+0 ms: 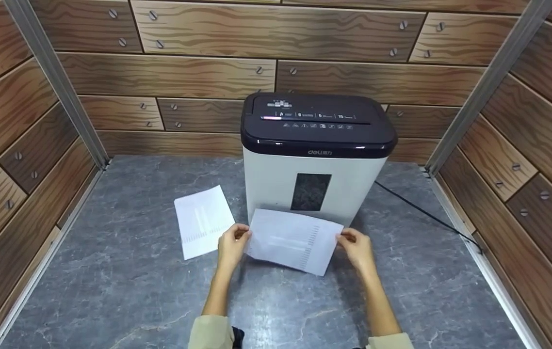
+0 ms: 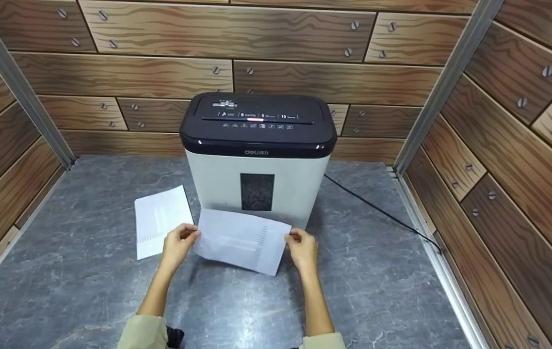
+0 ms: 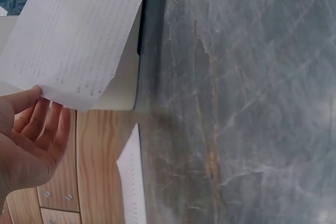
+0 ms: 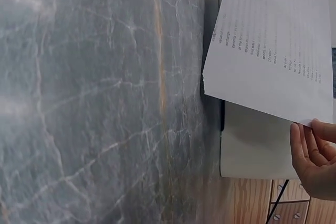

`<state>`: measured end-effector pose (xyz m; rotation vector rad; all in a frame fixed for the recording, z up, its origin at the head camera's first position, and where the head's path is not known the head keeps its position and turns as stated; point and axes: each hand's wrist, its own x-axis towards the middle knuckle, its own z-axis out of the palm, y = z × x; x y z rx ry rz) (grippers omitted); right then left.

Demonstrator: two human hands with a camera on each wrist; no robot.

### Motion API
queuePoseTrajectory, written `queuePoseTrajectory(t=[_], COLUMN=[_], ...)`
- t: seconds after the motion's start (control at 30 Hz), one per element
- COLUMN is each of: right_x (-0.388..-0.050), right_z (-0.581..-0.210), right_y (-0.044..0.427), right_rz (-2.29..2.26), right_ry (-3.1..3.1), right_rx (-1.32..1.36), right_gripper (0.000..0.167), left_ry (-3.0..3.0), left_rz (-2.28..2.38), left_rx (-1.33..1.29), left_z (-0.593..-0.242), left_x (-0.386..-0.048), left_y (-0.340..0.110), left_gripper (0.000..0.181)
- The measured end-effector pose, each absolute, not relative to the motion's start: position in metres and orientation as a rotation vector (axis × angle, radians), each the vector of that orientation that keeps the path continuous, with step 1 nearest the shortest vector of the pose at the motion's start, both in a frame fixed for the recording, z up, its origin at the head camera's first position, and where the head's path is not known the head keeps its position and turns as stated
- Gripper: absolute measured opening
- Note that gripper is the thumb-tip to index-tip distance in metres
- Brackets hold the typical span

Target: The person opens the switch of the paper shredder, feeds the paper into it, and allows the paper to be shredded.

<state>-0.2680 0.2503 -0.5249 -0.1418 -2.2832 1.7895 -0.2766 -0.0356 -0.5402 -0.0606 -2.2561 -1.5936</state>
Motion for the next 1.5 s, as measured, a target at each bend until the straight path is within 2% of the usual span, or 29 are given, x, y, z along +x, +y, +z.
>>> queuePoseTrajectory(t=[0.53,1.07,1.5], right_x=[-0.255,-0.233,-0.224], right_z=[-0.468,-0.374,-0.296], right_y=[0.251,0.250,0.248], right_rz=[1.768,1.714,1.658], right_ry=[-2.154,-1.861,-1.622], right_rx=[-0.061,0.062,0.236], right_gripper=[0.015,0.011,0.011], left_ry=[-2.127,-1.851,-1.540], left_rz=[-1.564,-1.506,-1.400], left_rx=[-0.073,-0.318,-0.504], left_z=[-0.485,-0.388,-0.317], left_x=[-0.264,-0.243,-0.253], left_y=[-0.031,-0.029,-0.022], left_gripper=[0.004,0.003,0.007])
